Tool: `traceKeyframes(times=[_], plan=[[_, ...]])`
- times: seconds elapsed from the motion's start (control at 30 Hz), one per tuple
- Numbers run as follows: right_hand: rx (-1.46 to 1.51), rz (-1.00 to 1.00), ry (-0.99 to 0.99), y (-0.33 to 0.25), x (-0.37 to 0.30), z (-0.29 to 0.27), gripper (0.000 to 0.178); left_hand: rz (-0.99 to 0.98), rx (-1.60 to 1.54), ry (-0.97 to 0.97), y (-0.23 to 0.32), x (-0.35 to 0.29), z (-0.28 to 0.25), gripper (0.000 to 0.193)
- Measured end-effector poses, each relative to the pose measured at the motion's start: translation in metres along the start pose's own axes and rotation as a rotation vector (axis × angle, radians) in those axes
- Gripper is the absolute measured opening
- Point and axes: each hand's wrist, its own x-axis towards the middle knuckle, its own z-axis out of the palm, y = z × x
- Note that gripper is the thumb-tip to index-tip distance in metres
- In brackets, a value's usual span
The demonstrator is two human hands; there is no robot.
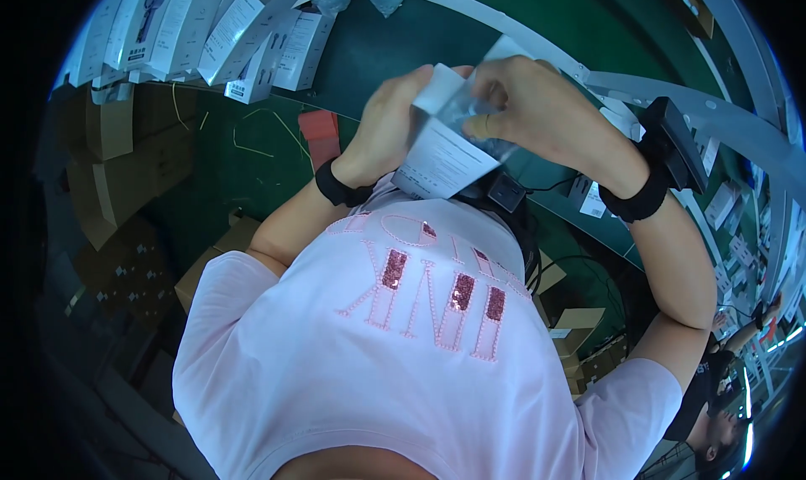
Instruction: Placing electronic items into protective bubble wrap and white cardboard boxes.
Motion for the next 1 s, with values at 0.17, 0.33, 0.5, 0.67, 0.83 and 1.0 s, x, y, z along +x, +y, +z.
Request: traceKeyframes(times=[0.17,0.33,0.5,0.67,0.83,1.0], plan=[[-0.101,-0.213,-0.378,0.017,0.006,-0.001,0.015,0.226,0.393,-0.324,-0.011,-0.009,-0.012,0.087],[0.517,-0.436,0.331,0.045,0.026,-0.018,0.025,0.288,0.292,-0.113,0.008,-0.019,-0.059,0.068],[-0.164,0.039,0.436,0.145,0.092,0.058,0.042,0.244,0.181,0.202,0.052,-0.039,-0.103,0.067],[-0.266,-0.113,0.482,0.190,0.122,0.139,0.042,0.348,0.400,0.120,0.037,-0.026,-0.084,0.084],[0.522,-0.147,0.819,0.126,0.050,0.030,0.028,0.408,0.497,-0.049,0.049,-0.005,-0.058,0.087],[0.088,-0.392,0.692,-0.028,-0.039,-0.036,0.014,0.505,0.653,-0.264,0.056,0.009,-0.024,0.082]])
